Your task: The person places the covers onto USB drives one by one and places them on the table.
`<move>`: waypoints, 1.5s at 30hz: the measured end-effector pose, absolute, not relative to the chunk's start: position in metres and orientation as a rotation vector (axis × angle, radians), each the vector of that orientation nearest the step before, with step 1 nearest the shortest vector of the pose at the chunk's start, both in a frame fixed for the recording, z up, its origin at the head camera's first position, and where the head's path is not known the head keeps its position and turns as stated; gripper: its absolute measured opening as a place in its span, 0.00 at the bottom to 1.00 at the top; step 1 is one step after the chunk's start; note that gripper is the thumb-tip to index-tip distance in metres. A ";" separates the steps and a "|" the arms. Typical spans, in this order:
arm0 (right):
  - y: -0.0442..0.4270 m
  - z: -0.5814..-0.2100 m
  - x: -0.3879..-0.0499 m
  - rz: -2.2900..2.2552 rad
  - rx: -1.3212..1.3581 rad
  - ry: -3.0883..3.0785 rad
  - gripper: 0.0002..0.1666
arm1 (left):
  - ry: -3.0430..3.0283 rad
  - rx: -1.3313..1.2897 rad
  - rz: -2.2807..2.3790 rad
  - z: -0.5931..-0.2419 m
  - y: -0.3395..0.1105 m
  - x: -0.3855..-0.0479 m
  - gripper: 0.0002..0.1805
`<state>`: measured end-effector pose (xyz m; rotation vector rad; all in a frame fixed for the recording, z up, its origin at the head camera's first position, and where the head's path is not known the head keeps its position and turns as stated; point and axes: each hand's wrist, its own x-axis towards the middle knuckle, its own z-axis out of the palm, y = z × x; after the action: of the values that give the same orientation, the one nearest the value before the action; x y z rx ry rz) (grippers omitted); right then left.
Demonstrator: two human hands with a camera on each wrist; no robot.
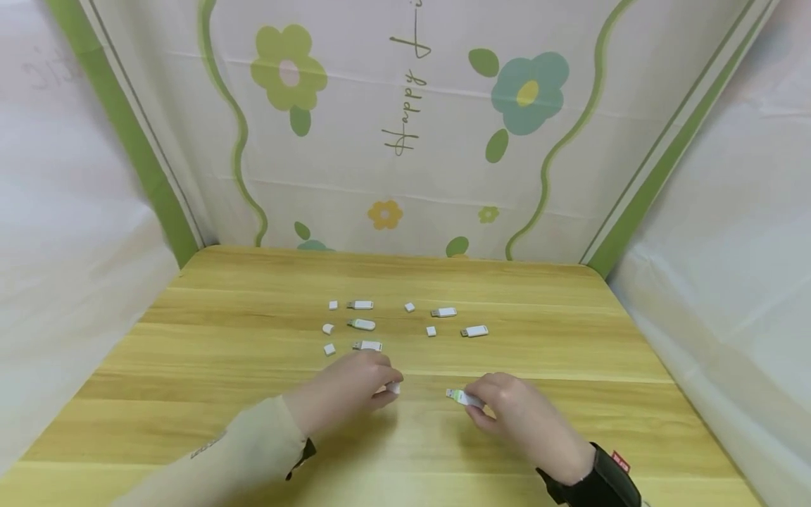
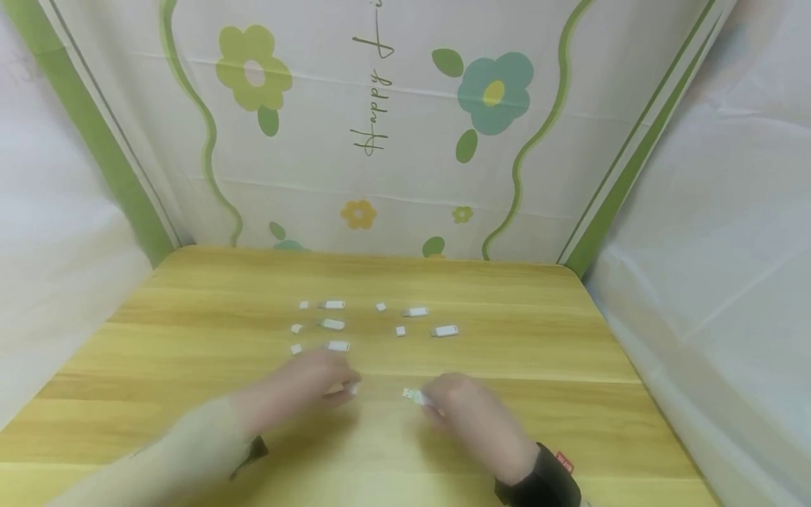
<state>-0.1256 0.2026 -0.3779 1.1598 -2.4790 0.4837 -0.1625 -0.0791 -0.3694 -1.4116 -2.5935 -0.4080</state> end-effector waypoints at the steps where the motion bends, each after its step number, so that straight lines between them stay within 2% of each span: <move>1: 0.200 -0.377 -0.124 0.489 1.174 -2.449 0.12 | -2.575 -1.415 -0.406 -0.369 -0.081 -0.159 0.07; 5: 0.190 -0.377 -0.118 0.462 1.221 -2.348 0.14 | -2.533 -1.414 -0.392 -0.368 -0.088 -0.147 0.08; 10: 0.182 -0.378 -0.114 0.440 1.263 -2.285 0.15 | -2.490 -1.390 -0.437 -0.370 -0.093 -0.135 0.03; 14: 0.177 -0.378 -0.110 0.435 1.298 -2.262 0.16 | -2.430 -1.376 -0.430 -0.374 -0.095 -0.130 0.05; 45: 0.164 -0.381 -0.105 0.398 1.382 -2.280 0.16 | -2.212 -1.410 -0.371 -0.388 -0.085 -0.126 0.09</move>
<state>-0.1054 0.1637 -0.3814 1.3824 -2.2801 0.3976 -0.1261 -0.0848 -0.3882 -1.4103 -2.2119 -0.3714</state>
